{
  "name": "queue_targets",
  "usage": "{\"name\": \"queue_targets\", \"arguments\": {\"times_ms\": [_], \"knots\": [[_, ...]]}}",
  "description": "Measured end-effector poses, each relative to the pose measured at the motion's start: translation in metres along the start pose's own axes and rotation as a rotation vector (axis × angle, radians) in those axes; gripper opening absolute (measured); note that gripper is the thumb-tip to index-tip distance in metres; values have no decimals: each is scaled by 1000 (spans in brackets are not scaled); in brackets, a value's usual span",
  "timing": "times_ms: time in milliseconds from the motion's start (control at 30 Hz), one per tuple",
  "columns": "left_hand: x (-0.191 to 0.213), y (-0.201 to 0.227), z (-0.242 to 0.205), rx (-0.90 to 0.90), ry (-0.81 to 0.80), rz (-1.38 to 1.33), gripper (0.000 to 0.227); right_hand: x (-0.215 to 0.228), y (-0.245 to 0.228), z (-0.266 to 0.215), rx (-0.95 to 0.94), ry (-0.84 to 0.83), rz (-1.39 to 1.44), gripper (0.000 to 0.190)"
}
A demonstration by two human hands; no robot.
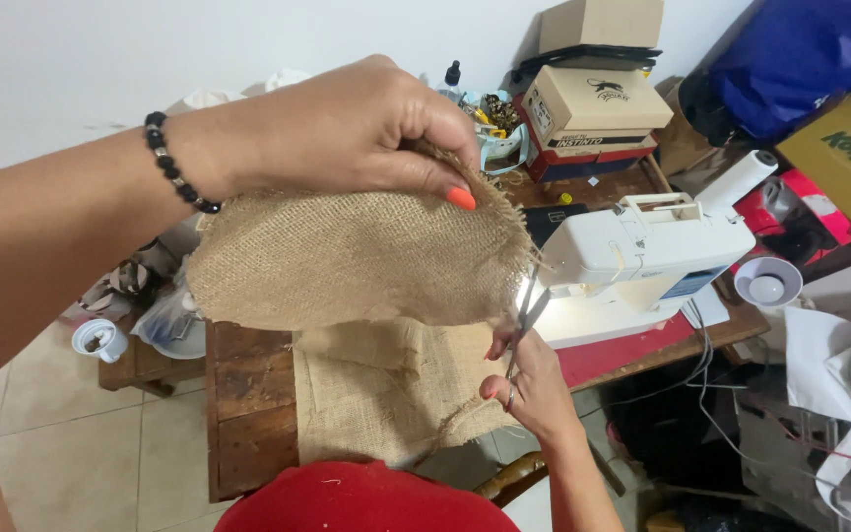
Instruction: The person cuts a piece of burlap fabric into a circular shape using shears.
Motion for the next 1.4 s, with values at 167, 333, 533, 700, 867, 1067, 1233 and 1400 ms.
{"name": "queue_targets", "arguments": {"times_ms": [167,333,533,700,867,1067,1233,1400], "knots": [[-10,2,6,-26,-49,-78,13,5,-1,6,95,-77,-93,84],[-11,7,6,-56,-50,-78,14,10,-9,7,121,26,-143,78],[-3,4,0,-149,15,20,10,9,-17,2,217,139,-128,57],[-1,2,-2,-224,79,92,13,3,-12,-4,252,219,-179,58],[0,9,-2,-247,52,123,13,3,7,-11,156,243,-253,57],[-7,13,-1,-167,0,111,16,27,-18,0,-17,-52,-186,92],[-20,15,2,-148,-39,116,23,31,-31,3,66,-47,-251,84],[-24,13,1,-120,-40,121,13,34,-41,0,175,66,-183,67]]}}
Point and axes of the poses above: each hand's wrist, its own z-axis towards the middle knuckle, its own x-axis out of the back of the hand, y = z × x, the point moved 5 cm from there along z, towards the middle knuckle, and after that the axes turned 11 degrees about -x, right-handed, at the moved point
